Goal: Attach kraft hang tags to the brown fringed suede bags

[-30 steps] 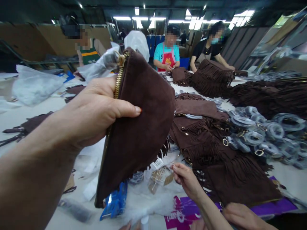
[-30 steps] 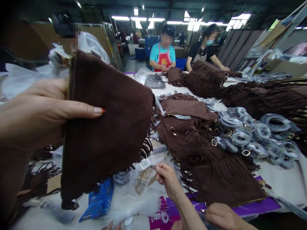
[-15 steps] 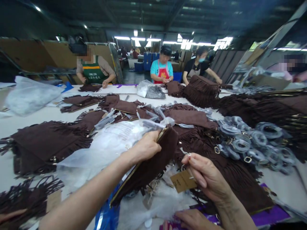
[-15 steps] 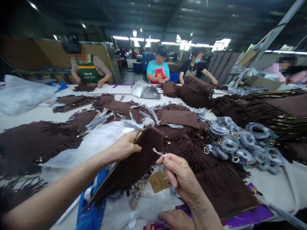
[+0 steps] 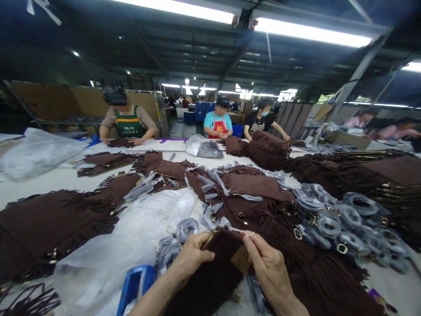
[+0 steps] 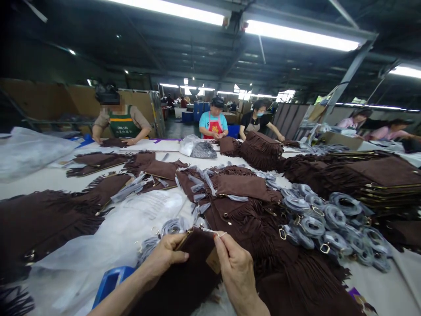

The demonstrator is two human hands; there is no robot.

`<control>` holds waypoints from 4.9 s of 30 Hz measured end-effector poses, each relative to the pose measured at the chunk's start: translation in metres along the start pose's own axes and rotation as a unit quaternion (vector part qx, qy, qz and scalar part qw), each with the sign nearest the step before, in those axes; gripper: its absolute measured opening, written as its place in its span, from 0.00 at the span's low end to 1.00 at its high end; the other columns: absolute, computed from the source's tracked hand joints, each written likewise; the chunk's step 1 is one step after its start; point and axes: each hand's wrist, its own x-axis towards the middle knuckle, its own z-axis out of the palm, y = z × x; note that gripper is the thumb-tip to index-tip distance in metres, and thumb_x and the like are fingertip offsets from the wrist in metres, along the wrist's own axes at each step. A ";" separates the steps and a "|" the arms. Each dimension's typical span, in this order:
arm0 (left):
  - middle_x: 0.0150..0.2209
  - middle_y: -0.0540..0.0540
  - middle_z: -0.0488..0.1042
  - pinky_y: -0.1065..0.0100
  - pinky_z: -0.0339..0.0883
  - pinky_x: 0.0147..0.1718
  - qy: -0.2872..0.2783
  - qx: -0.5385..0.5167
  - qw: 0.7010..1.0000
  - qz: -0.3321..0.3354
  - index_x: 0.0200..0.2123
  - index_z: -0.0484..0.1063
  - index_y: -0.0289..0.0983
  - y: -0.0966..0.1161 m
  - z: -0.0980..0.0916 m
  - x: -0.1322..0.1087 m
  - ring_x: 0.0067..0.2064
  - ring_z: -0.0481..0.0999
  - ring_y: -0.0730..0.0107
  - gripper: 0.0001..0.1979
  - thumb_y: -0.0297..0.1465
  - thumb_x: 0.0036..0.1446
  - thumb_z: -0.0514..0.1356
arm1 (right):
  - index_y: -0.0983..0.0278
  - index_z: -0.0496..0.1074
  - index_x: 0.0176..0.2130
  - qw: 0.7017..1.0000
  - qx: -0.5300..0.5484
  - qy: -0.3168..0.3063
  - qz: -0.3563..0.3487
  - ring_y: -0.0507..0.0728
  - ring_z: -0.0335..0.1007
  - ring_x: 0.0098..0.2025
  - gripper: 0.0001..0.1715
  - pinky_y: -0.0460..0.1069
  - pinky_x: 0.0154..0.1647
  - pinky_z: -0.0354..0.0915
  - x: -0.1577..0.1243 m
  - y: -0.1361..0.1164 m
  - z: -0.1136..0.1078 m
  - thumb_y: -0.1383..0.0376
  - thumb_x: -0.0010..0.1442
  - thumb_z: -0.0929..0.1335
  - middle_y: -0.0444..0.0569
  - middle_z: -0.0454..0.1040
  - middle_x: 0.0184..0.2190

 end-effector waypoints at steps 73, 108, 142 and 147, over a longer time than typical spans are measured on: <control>0.19 0.53 0.60 0.73 0.53 0.22 0.090 0.364 0.916 0.146 0.24 0.62 0.38 0.025 0.006 -0.023 0.21 0.61 0.74 0.13 0.35 0.58 0.45 | 0.63 0.73 0.42 0.956 0.176 -0.234 0.037 0.47 0.60 0.20 0.14 0.43 0.21 0.59 0.015 -0.038 0.018 0.60 0.56 0.65 0.44 0.71 0.29; 0.23 0.52 0.71 0.69 0.58 0.25 0.159 0.539 0.815 0.138 0.24 0.67 0.39 -0.015 0.034 -0.055 0.26 0.69 0.68 0.05 0.29 0.45 0.62 | 0.63 0.75 0.34 0.971 0.048 -0.233 -0.033 0.53 0.68 0.28 0.15 0.44 0.30 0.63 -0.032 0.021 0.016 0.62 0.61 0.61 0.47 0.72 0.26; 0.21 0.53 0.69 0.71 0.59 0.25 0.170 0.460 0.869 0.061 0.25 0.72 0.40 -0.019 0.046 -0.050 0.25 0.69 0.70 0.02 0.28 0.43 0.61 | 0.64 0.73 0.28 0.945 -0.153 -0.267 -0.108 0.53 0.70 0.26 0.13 0.44 0.26 0.59 -0.024 0.011 0.005 0.69 0.56 0.61 0.48 0.72 0.23; 0.23 0.50 0.70 0.70 0.59 0.27 0.088 0.417 0.904 0.032 0.28 0.71 0.39 -0.017 0.039 -0.052 0.27 0.69 0.68 0.06 0.31 0.49 0.55 | 0.63 0.72 0.29 0.935 -0.159 -0.310 -0.066 0.54 0.71 0.29 0.14 0.45 0.28 0.60 -0.022 0.006 0.001 0.69 0.59 0.60 0.47 0.73 0.25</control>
